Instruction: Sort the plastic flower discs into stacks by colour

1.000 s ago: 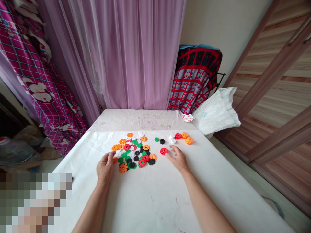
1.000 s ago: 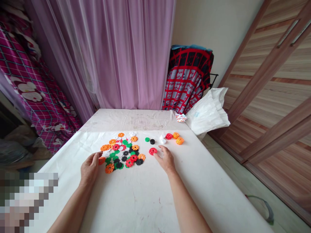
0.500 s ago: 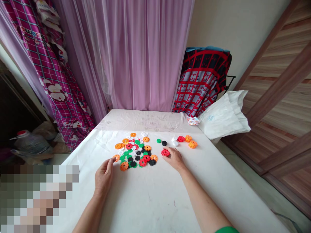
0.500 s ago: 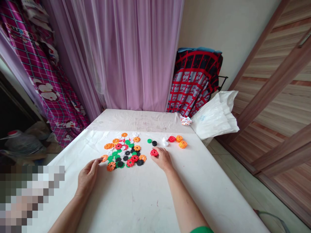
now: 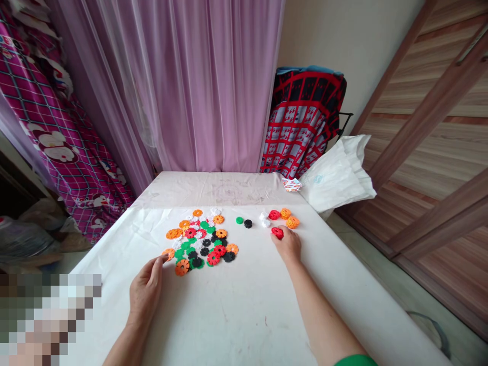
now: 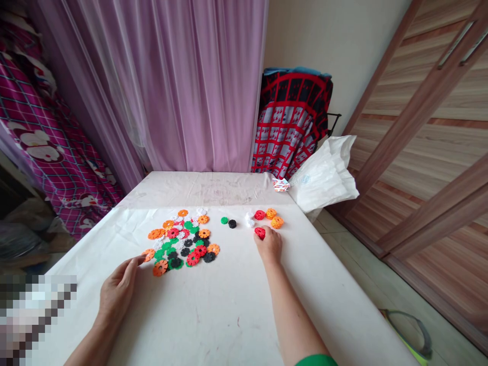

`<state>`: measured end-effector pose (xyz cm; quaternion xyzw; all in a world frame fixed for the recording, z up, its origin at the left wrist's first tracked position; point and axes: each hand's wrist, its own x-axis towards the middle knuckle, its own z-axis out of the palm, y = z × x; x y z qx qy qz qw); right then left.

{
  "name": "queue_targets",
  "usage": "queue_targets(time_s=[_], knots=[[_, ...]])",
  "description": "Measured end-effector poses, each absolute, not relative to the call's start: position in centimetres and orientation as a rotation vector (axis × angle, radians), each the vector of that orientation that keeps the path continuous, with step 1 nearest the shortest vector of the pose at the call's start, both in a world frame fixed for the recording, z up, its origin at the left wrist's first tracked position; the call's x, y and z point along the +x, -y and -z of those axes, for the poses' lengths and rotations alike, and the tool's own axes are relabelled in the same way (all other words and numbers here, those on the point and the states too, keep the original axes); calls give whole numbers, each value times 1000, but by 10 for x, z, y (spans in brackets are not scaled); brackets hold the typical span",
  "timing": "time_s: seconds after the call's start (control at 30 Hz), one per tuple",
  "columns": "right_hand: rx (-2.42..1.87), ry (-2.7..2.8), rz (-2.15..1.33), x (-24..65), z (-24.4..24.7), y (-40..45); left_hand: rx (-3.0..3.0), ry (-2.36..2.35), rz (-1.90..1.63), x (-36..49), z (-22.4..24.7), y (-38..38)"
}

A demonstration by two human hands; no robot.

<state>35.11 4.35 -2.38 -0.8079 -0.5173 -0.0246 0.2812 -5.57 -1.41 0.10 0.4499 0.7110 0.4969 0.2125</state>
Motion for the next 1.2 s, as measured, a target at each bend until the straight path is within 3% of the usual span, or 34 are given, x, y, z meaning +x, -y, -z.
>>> queue_targets(time_s=[0.9, 1.2], knots=[[-2225, 1278, 85, 354, 22, -55, 1200, -1945, -1324, -56, -1, 13], [-2210, 1353, 161, 364, 33, -5, 1157, -1933, -1349, -52, -10, 15]])
